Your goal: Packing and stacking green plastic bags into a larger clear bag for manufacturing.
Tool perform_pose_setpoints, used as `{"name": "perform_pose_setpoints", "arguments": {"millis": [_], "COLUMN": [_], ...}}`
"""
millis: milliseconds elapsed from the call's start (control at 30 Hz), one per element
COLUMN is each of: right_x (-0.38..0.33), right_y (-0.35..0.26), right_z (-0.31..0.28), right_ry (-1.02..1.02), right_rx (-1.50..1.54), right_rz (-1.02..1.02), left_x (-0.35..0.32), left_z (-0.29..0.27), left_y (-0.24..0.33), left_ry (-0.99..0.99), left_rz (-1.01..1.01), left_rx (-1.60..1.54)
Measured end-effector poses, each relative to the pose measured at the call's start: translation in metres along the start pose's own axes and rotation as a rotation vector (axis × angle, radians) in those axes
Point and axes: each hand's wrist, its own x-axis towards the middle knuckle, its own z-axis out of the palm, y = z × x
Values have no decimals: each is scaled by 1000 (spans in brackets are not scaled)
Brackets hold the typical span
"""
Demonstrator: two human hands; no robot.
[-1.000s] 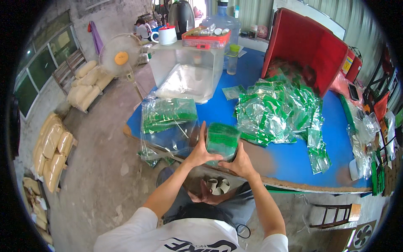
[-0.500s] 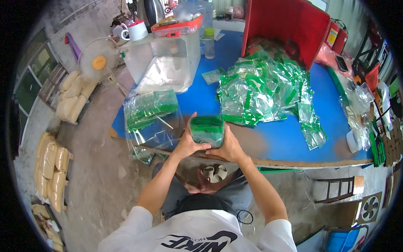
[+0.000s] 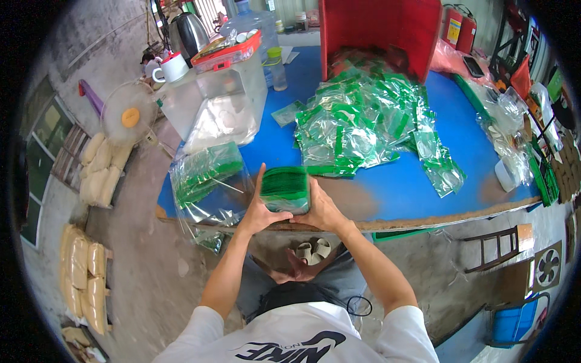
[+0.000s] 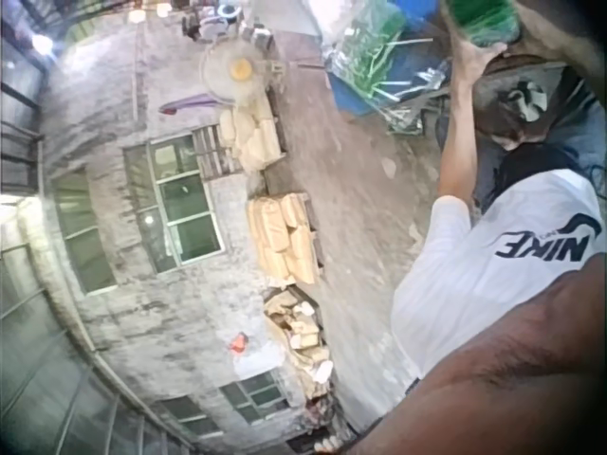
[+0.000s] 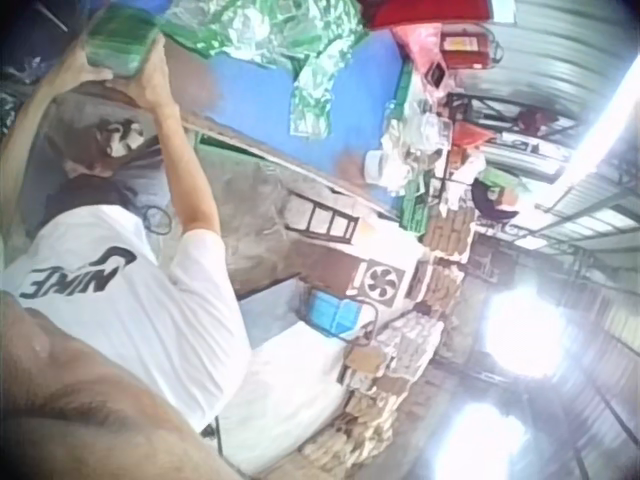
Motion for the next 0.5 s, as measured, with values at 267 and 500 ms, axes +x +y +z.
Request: {"name": "perform_pose_setpoints", "arguments": {"millis": [267,500], "right_x": [2,5], "right_y": [1,1], "right_z": [-2,-2], "right_ry": [65,-1], "right_rx": [36,-132], "right_rz": [-72,-24], "left_x": [4,-3], "left_z": [10,3], "left_y": [-1,-30], "left_ry": [46,25], "left_rz": [22,-56], "left_rx": [6,-15]}}
